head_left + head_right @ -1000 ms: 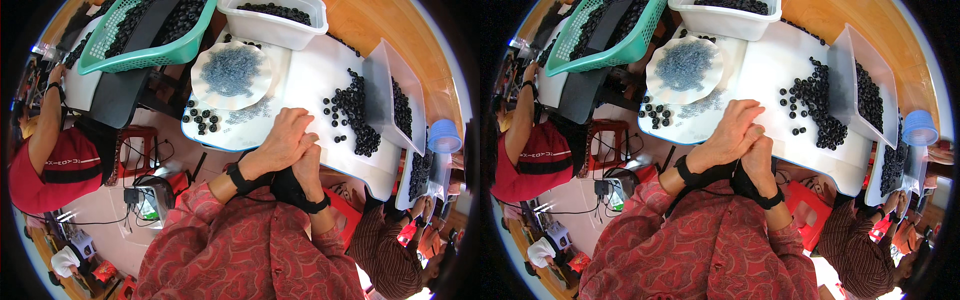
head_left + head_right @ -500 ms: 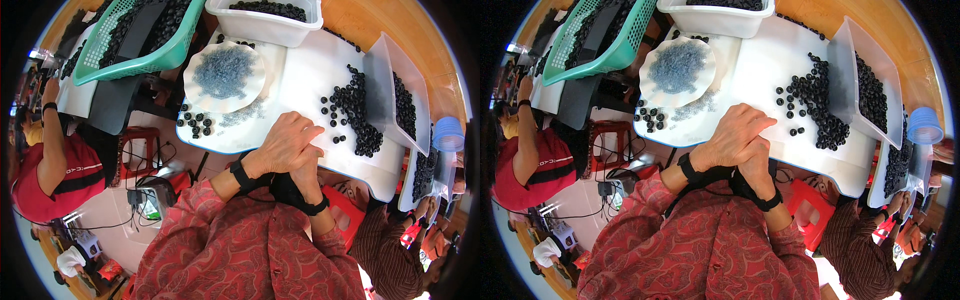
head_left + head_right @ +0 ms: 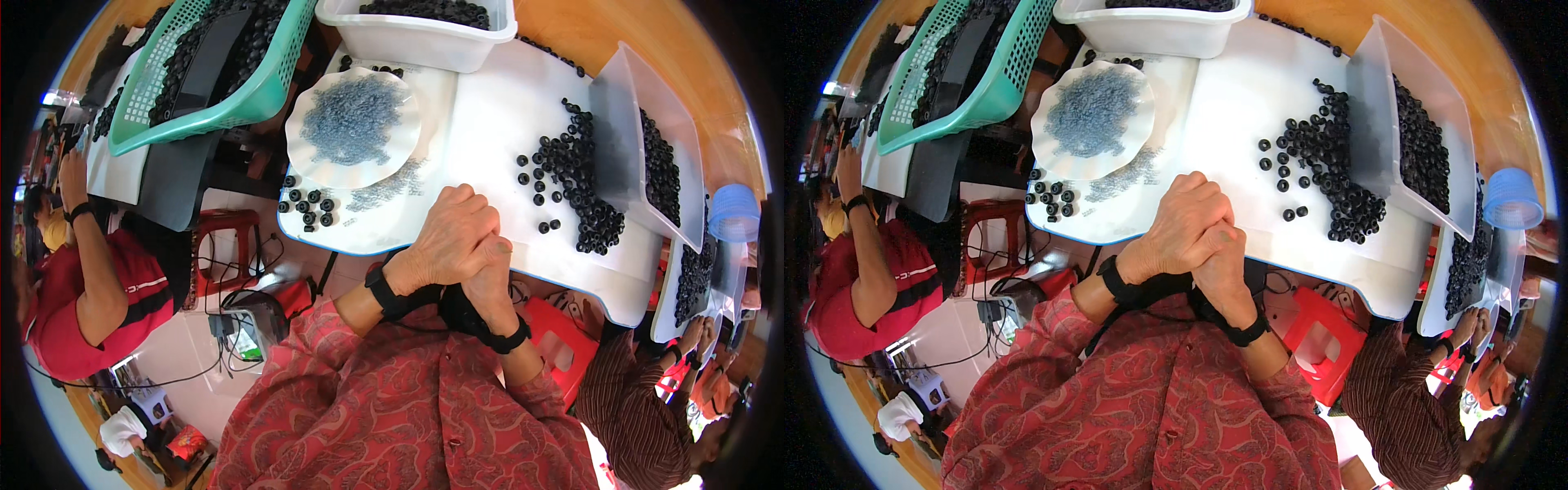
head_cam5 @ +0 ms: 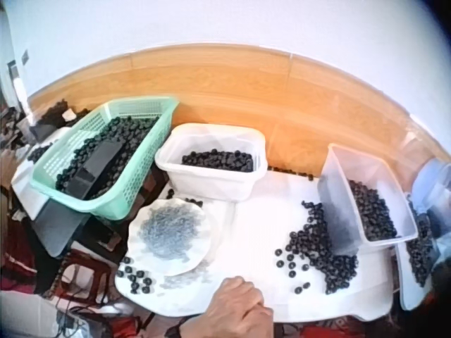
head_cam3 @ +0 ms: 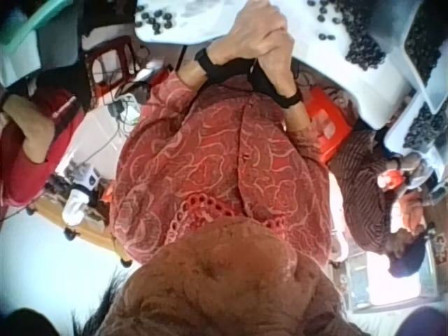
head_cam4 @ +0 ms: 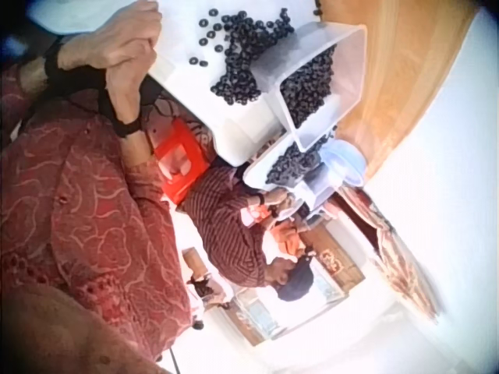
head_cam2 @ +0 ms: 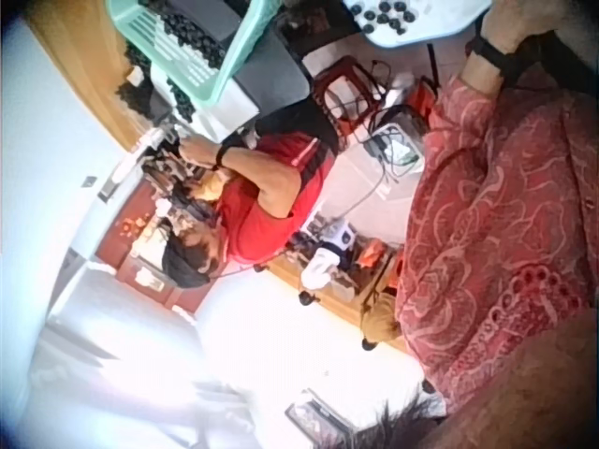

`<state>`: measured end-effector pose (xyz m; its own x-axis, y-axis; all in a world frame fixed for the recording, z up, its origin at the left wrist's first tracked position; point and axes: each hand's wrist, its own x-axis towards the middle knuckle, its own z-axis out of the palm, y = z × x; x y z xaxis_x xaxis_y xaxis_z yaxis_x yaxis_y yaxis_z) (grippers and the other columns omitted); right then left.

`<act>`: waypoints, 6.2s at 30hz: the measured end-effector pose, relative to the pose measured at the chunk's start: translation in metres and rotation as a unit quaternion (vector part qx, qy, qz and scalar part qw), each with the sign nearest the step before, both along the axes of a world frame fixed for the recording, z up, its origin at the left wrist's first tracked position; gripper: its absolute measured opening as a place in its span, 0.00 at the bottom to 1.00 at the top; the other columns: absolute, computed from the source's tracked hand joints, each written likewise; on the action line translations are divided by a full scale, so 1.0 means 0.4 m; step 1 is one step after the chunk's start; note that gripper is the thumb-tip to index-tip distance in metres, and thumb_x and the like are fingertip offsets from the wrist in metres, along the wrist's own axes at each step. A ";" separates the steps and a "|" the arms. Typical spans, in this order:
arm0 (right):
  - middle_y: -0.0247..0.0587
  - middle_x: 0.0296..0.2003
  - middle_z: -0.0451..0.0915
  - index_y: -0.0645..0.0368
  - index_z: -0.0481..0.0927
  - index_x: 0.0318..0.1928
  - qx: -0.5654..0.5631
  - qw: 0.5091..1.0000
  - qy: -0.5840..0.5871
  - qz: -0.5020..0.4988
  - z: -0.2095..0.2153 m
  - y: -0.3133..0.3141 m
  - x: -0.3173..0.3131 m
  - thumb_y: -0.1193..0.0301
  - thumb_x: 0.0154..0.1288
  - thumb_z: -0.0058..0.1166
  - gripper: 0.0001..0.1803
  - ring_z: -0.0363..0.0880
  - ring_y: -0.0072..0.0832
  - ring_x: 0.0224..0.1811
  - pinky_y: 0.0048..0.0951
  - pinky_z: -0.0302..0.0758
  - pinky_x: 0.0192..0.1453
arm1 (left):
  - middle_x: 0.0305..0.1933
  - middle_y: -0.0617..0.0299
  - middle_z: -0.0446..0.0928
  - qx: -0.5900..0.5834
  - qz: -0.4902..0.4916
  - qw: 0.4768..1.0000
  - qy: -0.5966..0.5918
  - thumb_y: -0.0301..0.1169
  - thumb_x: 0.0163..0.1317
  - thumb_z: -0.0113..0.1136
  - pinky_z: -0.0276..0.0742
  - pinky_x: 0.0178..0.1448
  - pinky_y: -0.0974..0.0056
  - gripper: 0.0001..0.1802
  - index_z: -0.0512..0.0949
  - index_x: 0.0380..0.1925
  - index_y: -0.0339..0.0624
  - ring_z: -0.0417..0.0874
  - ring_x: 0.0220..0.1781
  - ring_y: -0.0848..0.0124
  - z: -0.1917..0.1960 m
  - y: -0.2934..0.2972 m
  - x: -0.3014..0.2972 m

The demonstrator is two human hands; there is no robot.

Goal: The person picks up a black bead and a small metal pin, inserts the pin into the bead, and places the assembled piece on the table, repeating the process several times.

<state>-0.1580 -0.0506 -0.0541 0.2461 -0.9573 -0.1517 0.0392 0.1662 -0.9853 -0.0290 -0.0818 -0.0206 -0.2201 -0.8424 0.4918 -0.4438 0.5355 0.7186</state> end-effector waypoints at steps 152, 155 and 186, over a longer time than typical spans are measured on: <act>0.39 0.38 0.86 0.65 0.81 0.51 -0.037 0.994 0.042 -0.089 0.101 0.061 -0.007 0.74 0.75 0.53 0.10 0.78 0.16 0.29 0.15 0.72 0.29 | 0.41 0.65 0.81 0.276 0.055 0.840 0.464 0.27 0.71 0.60 0.80 0.48 0.73 0.13 0.80 0.52 0.34 0.80 0.40 0.79 0.004 0.208 0.197; 0.37 0.37 0.85 0.63 0.82 0.50 -0.072 0.981 0.114 -0.136 0.091 0.064 -0.032 0.74 0.73 0.55 0.10 0.78 0.15 0.28 0.15 0.71 0.27 | 0.41 0.61 0.82 0.297 0.050 0.818 0.490 0.27 0.72 0.59 0.83 0.47 0.70 0.13 0.80 0.52 0.33 0.83 0.40 0.76 0.003 0.222 0.194; 0.51 0.37 0.73 0.62 0.76 0.40 -0.308 0.849 0.429 -0.010 0.104 0.038 0.049 0.80 0.64 0.57 0.05 0.78 0.50 0.34 0.45 0.74 0.38 | 0.48 0.50 0.82 0.323 -0.061 0.707 0.627 0.27 0.74 0.53 0.86 0.48 0.63 0.15 0.76 0.57 0.32 0.85 0.44 0.69 -0.037 0.268 0.203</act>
